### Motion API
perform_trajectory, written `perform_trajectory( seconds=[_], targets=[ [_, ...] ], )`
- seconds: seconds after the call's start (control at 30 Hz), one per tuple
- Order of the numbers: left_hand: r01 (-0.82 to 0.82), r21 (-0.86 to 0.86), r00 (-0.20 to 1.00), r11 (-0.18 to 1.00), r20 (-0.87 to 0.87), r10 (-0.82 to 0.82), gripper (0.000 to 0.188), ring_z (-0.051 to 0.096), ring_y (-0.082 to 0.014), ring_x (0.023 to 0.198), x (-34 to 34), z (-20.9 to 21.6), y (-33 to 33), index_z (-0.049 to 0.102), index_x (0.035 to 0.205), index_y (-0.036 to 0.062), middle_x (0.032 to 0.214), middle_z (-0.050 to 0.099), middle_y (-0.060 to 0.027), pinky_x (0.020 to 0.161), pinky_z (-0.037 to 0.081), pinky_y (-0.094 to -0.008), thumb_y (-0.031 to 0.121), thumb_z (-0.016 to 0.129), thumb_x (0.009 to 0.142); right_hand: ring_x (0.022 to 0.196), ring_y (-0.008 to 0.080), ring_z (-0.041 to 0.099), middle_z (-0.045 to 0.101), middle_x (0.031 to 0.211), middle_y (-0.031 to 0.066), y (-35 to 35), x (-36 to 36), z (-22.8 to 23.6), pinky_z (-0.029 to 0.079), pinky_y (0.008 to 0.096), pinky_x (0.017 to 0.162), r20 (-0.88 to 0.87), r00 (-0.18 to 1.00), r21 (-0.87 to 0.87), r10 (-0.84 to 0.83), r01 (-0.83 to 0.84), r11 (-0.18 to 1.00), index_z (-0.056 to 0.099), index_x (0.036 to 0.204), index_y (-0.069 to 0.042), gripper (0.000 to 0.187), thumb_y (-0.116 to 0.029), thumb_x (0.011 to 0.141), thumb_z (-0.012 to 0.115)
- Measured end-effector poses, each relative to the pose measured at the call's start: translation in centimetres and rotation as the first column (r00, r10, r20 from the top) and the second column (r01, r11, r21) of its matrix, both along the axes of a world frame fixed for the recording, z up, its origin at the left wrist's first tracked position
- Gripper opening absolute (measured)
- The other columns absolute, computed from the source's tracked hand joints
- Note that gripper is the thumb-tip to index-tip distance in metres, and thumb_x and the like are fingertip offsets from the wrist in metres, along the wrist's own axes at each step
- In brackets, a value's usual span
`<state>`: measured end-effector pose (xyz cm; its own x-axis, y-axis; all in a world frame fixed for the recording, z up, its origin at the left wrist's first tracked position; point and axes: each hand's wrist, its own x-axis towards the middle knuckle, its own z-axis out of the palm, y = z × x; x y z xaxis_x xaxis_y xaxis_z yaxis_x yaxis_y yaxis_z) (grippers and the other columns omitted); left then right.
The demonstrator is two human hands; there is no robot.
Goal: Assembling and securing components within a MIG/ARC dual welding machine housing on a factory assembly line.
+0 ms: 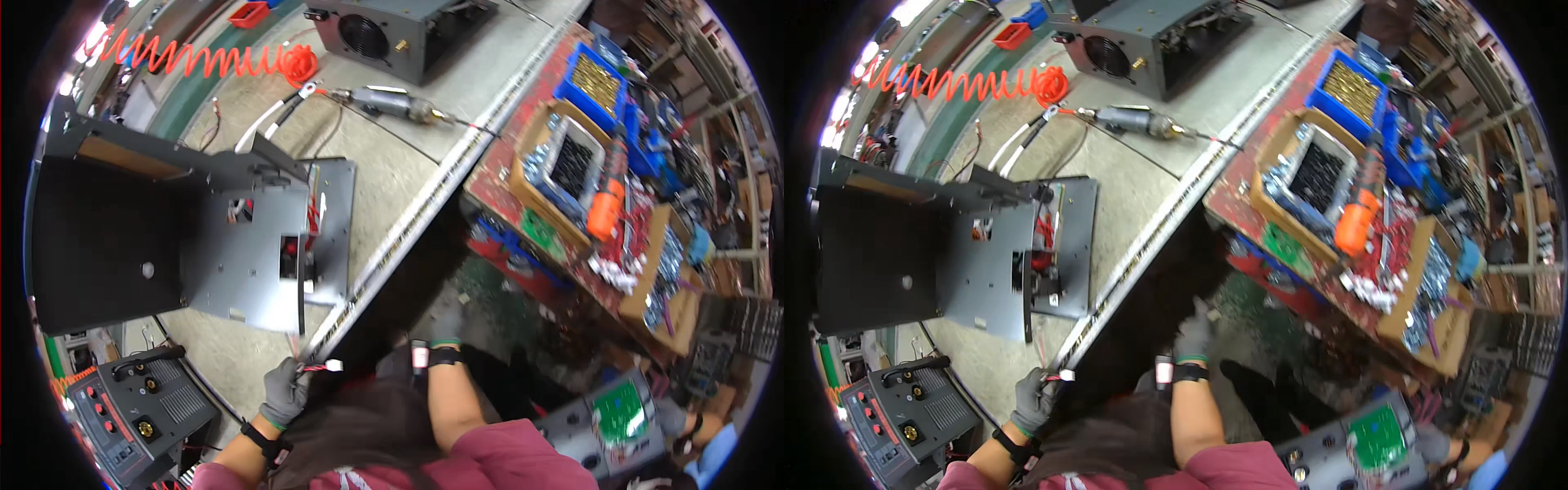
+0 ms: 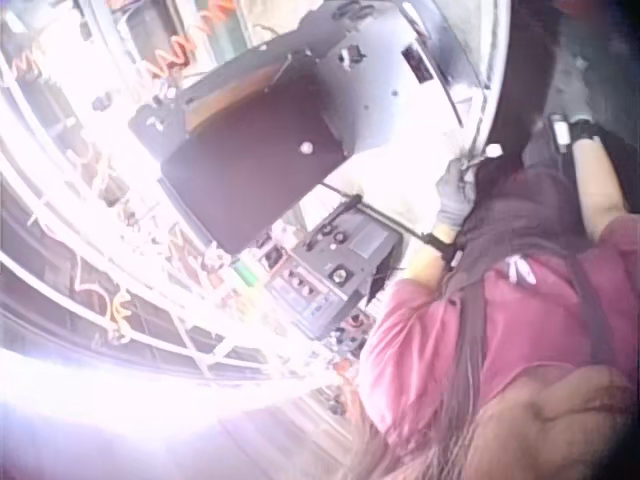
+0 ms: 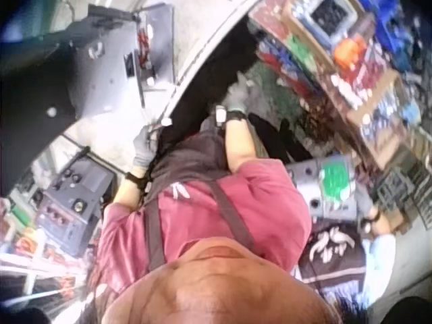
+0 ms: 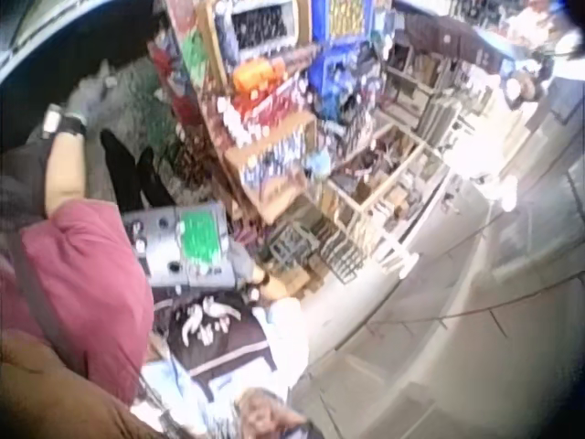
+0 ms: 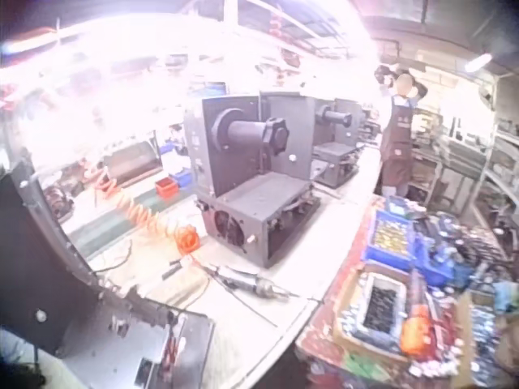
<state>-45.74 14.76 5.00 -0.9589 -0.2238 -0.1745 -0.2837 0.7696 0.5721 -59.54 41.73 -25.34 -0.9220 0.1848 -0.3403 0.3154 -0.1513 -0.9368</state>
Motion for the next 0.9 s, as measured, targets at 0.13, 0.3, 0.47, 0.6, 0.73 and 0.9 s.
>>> perform_trajectory(
  seconds=[0.13,0.3,0.47,0.6,0.73,0.9],
  targets=[
    [0.004,0.336,1.0,0.942,-0.005,-0.003,0.014,0.062,-0.0298,0.067,-0.5,5.0,3.5,0.061,0.094,0.0055,0.076,0.06,-0.0133,0.057,0.047,-0.0338,0.014,0.054,0.085,0.077,0.0073,0.056,0.062,0.098,0.0092,-5.8,-3.6,26.1,0.049,0.0204,0.067,0.112,0.991,-0.242,-0.071,0.097,0.965,0.053,0.112,-0.005,0.026,-0.01,0.087,0.057],
    [-0.236,0.765,0.97,0.6,0.143,0.198,0.039,0.042,-0.0066,0.06,-3.2,9.6,6.8,0.058,0.093,0.0052,0.066,0.048,0.0009,0.054,0.034,-0.0235,0.041,0.044,0.095,0.07,0.0063,0.055,0.063,0.103,0.0142,-3.3,-1.3,36.5,0.048,0.0204,0.061,-0.239,0.969,-0.309,0.056,-0.131,0.942,0.055,0.109,-0.003,0.028,-0.012,0.084,0.065],
    [-0.127,0.859,0.988,0.496,0.063,0.144,0.039,0.037,-0.006,0.056,-5.3,14.5,8.6,0.056,0.092,0.007,0.063,0.044,0.0025,0.051,0.03,-0.0222,0.043,0.041,0.096,0.042,0.0004,0.037,0.065,0.097,0.0129,-0.2,1.5,41.5,0.034,0.0179,0.042,-0.317,0.946,-0.576,0.071,-0.251,0.778,0.055,0.114,-0.003,0.035,-0.026,0.088,0.062],
    [0.022,0.863,0.989,0.506,-0.092,0.114,0.038,0.034,-0.0042,0.048,-6.0,16.4,9.5,0.052,0.09,0.0091,0.06,0.041,0.0038,0.044,0.028,-0.0198,0.044,0.038,0.097,0.041,0.0011,0.032,0.064,0.094,0.0085,0.8,3.1,44.2,0.029,0.0185,0.042,-0.326,0.945,-0.68,0.016,-0.246,0.691,0.055,0.116,-0.006,0.03,-0.025,0.092,0.056],
    [-0.054,0.978,0.994,0.203,0.034,0.103,0.036,0.032,-0.0053,0.041,-6.1,17.6,9.2,0.05,0.091,0.0109,0.057,0.038,0.0047,0.038,0.027,-0.0187,0.045,0.037,0.097,0.041,0.0005,0.03,0.061,0.091,0.0069,0.3,3.9,46.5,0.028,0.0178,0.041,-0.304,0.952,-0.55,0.046,-0.215,0.807,0.054,0.117,-0.006,0.028,-0.023,0.096,0.048],
    [-0.013,0.997,0.991,-0.07,0.022,0.134,0.034,0.029,-0.0057,0.036,-5.0,19.8,8.1,0.05,0.09,0.012,0.054,0.035,0.0043,0.033,0.026,-0.0187,0.043,0.037,0.097,0.041,-0.0004,0.028,0.057,0.082,0.0036,-0.7,5.1,48.5,0.024,0.0164,0.038,-0.29,0.942,-0.516,0.169,-0.303,0.801,0.053,0.118,-0.004,0.03,-0.023,0.096,0.046]
  ],
)
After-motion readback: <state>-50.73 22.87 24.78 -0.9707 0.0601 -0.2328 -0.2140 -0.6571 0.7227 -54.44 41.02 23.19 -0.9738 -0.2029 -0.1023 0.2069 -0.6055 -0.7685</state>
